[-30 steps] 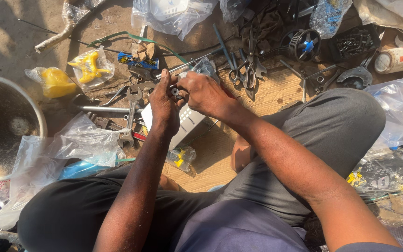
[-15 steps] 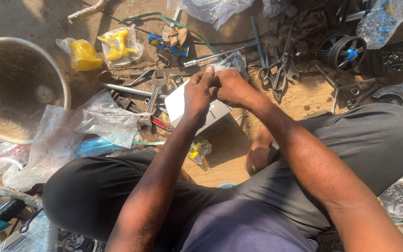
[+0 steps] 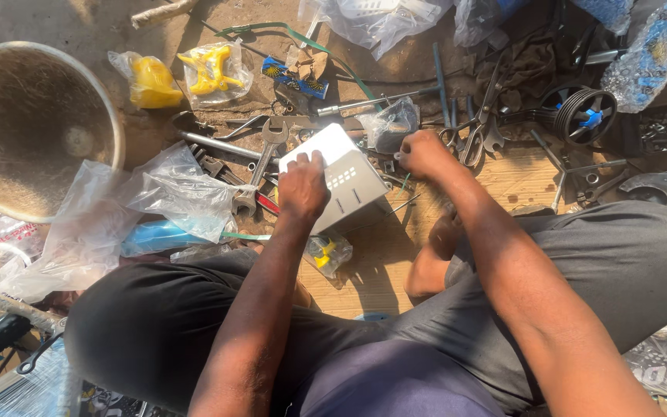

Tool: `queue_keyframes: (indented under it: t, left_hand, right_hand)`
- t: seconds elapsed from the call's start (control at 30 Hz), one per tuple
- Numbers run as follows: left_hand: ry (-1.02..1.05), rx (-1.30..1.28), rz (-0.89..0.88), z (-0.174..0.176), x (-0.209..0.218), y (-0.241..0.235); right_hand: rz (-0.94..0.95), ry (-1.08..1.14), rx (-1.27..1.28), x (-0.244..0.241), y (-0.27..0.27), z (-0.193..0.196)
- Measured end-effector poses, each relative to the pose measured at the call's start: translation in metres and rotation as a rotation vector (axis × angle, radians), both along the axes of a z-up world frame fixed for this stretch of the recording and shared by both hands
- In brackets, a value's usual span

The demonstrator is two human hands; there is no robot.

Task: The person assembles a mechanical component by inserting a bolt into a black pulley-like part and tightening it with a screwdriver. They then attach a blue plastic cap to the assembly and place it into a white plastic basket.

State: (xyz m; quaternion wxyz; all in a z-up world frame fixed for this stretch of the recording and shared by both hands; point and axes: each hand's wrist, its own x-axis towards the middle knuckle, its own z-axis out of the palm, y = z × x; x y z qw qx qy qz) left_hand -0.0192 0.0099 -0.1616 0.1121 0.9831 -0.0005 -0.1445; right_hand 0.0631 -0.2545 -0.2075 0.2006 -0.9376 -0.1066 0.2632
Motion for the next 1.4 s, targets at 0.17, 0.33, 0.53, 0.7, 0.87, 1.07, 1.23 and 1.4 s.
queue_keyframes:
  t: [0.17,0.33,0.53,0.7,0.87,1.07,1.23,1.4]
  left_hand:
    - [-0.032,-0.079,0.329,-0.016,0.018,0.058]
    - [-0.37,-0.257,0.292,-0.031,0.001,0.044]
    - [-0.022,-0.177,0.381,-0.049,0.001,0.055]
    - [-0.188,-0.216,0.605,-0.037,0.022,0.069]
    - [-0.224,-0.362,0.824,-0.033,0.024,0.077]
    - [-0.006,-0.238,0.84,-0.03,0.021,0.08]
    - [0.074,-0.282,0.969,-0.022,0.022,0.085]
    - [-0.011,-0.245,1.022,-0.018,0.025,0.089]
  right_hand:
    - [0.133,0.192,-0.273,-0.031,-0.001,-0.049]
    - [0.086,0.221,-0.232,-0.045,0.01,-0.071]
    - [0.094,0.17,-0.133,-0.042,0.009,-0.086]
    - [-0.25,-0.131,0.006,-0.017,0.0,-0.055]
    - [-0.127,-0.251,0.136,-0.007,0.022,-0.039]
    - [-0.163,-0.309,0.136,0.001,0.035,-0.046]
    - [-0.336,-0.292,-0.006,0.027,0.005,-0.035]
    - [-0.375,-0.588,-0.05,0.024,0.006,-0.033]
